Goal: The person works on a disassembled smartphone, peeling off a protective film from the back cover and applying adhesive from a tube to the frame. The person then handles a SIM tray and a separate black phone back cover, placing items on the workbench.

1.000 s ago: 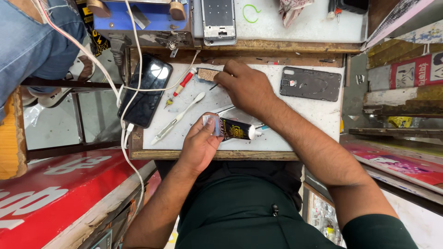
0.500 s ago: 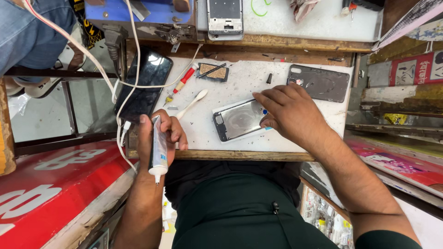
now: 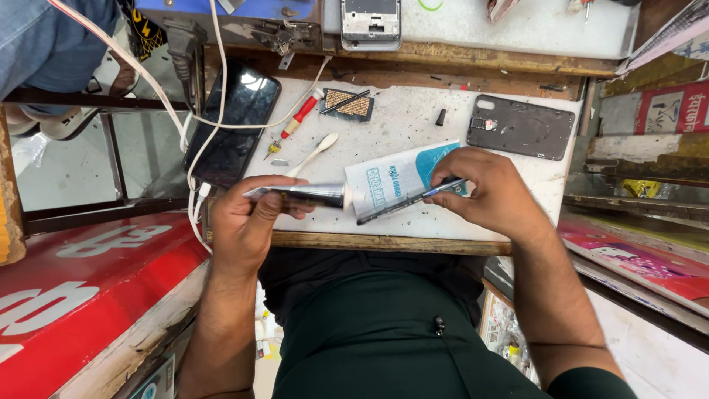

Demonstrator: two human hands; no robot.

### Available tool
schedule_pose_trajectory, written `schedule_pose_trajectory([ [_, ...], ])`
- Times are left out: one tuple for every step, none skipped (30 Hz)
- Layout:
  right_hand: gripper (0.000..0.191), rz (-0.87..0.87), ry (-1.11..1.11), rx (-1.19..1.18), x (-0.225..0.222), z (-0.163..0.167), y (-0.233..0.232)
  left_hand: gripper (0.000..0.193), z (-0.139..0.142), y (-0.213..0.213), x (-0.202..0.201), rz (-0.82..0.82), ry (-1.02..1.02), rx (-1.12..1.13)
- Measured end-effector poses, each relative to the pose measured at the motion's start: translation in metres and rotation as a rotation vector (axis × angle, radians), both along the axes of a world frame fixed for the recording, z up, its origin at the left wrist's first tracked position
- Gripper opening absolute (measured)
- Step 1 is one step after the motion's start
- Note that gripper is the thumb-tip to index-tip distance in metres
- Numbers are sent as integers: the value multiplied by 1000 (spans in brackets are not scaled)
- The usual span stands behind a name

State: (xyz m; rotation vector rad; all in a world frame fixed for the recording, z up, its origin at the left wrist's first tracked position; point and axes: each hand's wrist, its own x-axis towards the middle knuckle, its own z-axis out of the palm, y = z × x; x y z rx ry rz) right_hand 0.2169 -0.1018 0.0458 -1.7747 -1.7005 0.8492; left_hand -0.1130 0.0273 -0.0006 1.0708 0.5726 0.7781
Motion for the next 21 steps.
schedule_pose_trajectory([
  [27,-5,52,30,1,-6,-2,32,2,0,-2,39,12,43],
  [26,-12,106,59,1,-13,-4,30,5,1,-4,77,26,85],
  [26,-37,161,45,0,-20,-5,28,8,1,-6,88,21,91],
  [27,-62,216,31,0,-27,-6,26,11,1,-8,98,15,96],
  [27,-88,269,20,0,-34,-7,24,13,2,-9,107,7,105],
  [26,-98,338,27,-1,-40,-8,24,14,4,-9,92,-5,147],
  [25,-106,407,33,-2,-45,-10,24,15,5,-9,79,-17,188],
  [24,-113,475,42,-2,-50,-11,24,16,7,-8,65,-31,233],
  [25,-119,455,57,-3,-54,-12,27,16,8,-6,92,-7,248],
  [25,-125,434,70,-3,-57,-13,31,16,9,-4,119,16,261],
  [26,-132,412,81,-4,-59,-14,35,16,9,-3,146,40,272],
  [26,-127,413,83,-3,-61,-14,40,17,9,-1,109,59,299],
  [26,-121,413,82,-3,-62,-14,46,17,11,0,73,78,323],
  [26,-114,415,83,-3,-63,-14,54,18,12,1,37,99,349],
  [25,-110,422,98,-3,-64,-14,58,19,13,2,11,109,347],
  [25,-107,429,113,-3,-64,-14,62,21,13,3,-16,120,346],
  [25,-105,439,125,-2,-64,-14,66,22,13,4,-44,134,342],
  [24,-101,417,129,-2,-64,-14,63,24,13,3,-47,158,363],
  [23,-95,397,133,-2,-64,-14,60,27,12,3,-50,184,385],
  [23,-92,376,138,-2,-64,-14,57,29,11,2,-55,210,407],
  [23,-90,388,133,-3,-64,-14,53,30,10,3,-43,155,341],
])
